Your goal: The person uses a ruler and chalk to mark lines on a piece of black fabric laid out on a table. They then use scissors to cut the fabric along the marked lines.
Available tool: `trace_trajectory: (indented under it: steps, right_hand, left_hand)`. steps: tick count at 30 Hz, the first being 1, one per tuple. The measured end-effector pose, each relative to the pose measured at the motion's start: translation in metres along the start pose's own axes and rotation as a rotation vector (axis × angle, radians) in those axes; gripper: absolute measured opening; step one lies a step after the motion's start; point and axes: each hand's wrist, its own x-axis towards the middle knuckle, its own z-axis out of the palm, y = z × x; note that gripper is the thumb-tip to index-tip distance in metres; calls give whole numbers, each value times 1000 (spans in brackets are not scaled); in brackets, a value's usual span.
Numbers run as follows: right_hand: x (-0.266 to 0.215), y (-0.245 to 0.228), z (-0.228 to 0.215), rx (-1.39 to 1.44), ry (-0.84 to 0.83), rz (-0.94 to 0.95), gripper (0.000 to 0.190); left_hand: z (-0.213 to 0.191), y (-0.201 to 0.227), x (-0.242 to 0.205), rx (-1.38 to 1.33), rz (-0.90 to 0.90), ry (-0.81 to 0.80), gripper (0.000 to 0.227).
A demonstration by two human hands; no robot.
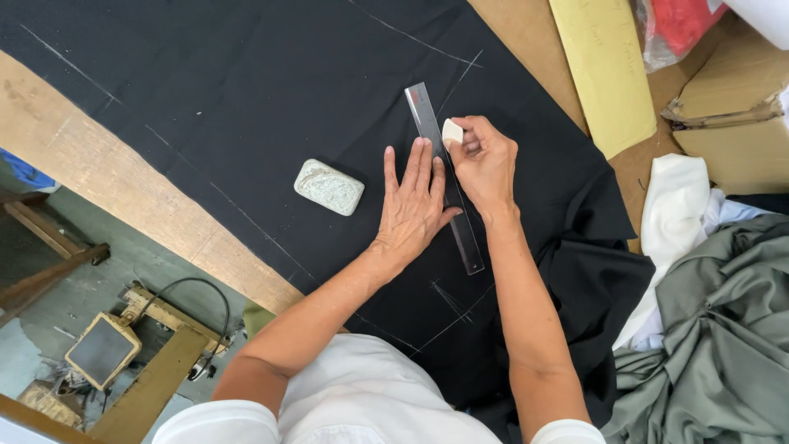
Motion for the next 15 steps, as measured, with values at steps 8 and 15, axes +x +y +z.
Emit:
trace_trajectory:
  steps: [8,15]
  right_hand:
    - [1,-8,-2,15,-33,53,38]
    - [-1,-4,2,-9,-16,46,39]
  left_hand:
    - [-14,-23,10,2,71,-63,92]
    - [-14,-36,14,-13,100,-73,90]
